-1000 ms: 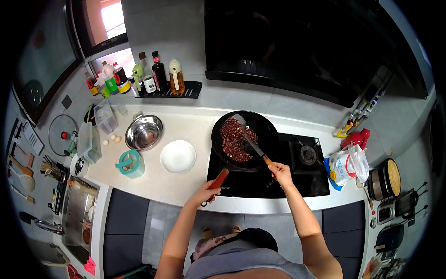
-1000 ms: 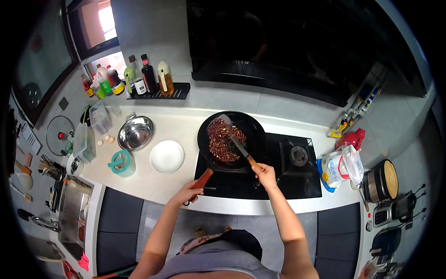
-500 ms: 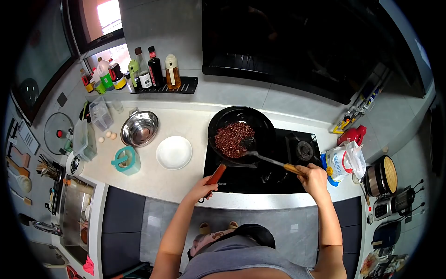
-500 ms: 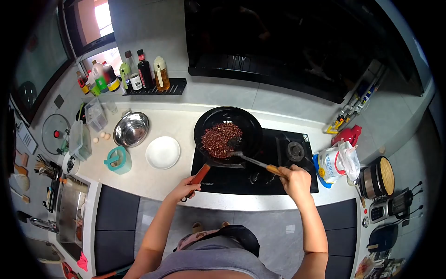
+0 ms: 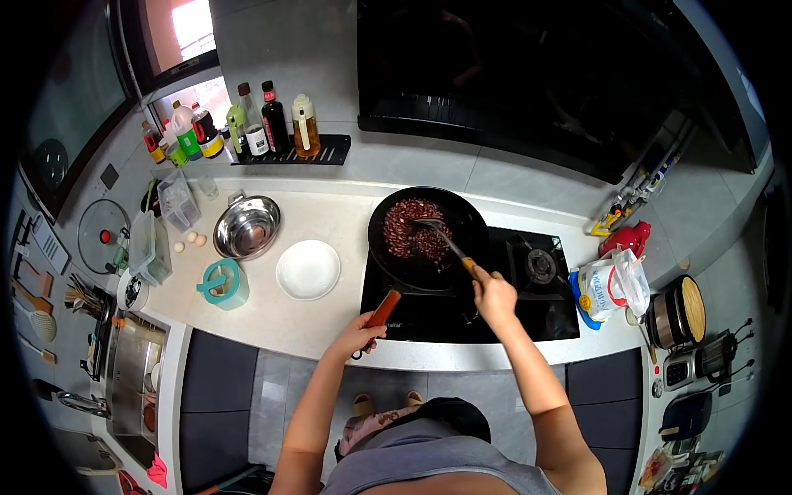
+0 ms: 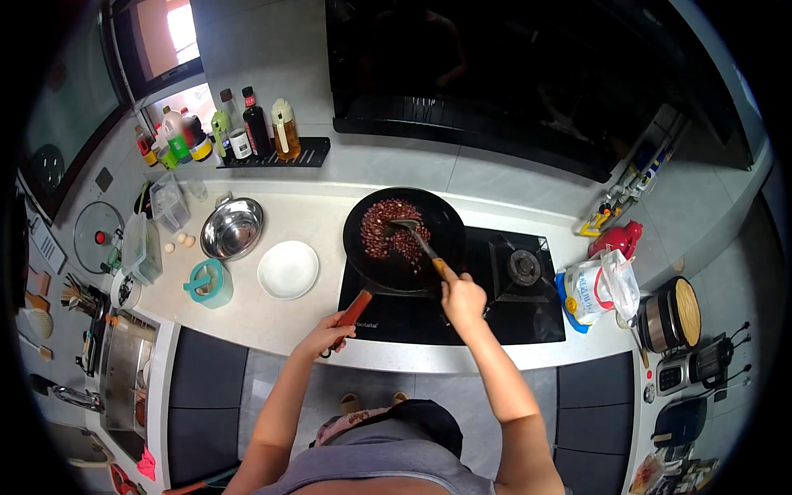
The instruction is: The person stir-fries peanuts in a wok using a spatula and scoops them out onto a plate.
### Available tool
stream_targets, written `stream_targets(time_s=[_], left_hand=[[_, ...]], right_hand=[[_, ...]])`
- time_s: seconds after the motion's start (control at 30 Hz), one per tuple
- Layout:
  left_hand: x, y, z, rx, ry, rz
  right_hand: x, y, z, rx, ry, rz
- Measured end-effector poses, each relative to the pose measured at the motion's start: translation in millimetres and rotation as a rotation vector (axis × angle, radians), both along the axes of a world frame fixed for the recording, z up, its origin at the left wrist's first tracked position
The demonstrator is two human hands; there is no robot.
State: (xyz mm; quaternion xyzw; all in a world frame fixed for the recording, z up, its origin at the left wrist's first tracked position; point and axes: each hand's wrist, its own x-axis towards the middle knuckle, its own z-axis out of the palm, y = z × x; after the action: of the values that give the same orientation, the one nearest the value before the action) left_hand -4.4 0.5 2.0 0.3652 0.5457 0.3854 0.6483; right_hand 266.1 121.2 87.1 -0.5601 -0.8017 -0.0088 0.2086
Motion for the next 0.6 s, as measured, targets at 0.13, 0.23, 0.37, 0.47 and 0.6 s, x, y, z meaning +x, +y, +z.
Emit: stream_targets(time_s=[0.13,0.23,0.37,0.47,0.6], left_hand=[[1.0,0.8,0.3,-0.015,-0.002,0.004],[-0.6,2.5,-2.5,-0.011,-0.005,-0.004],[-0.5,1.4,-3.9,0.010,-0.029,0.004],[-0.9,0.4,-0.7,-0.012,-0.026,-0.004],[-2.0,1.5,-4.2,-0.010,-0.013,-0.026]], right_hand=[[54.7,-16.5,50.6,0.041,-0.094,0.032],[81.2,-35.8,83.2,-0.004,-0.225,0.039],[72.7,-36.5,74.6,0.017,-0.292,0.077],[43.6,-13.2,35.3,0.060,-0.203,0.060],[26.7,13.4,-3.0,0.104,0.019,0.024]])
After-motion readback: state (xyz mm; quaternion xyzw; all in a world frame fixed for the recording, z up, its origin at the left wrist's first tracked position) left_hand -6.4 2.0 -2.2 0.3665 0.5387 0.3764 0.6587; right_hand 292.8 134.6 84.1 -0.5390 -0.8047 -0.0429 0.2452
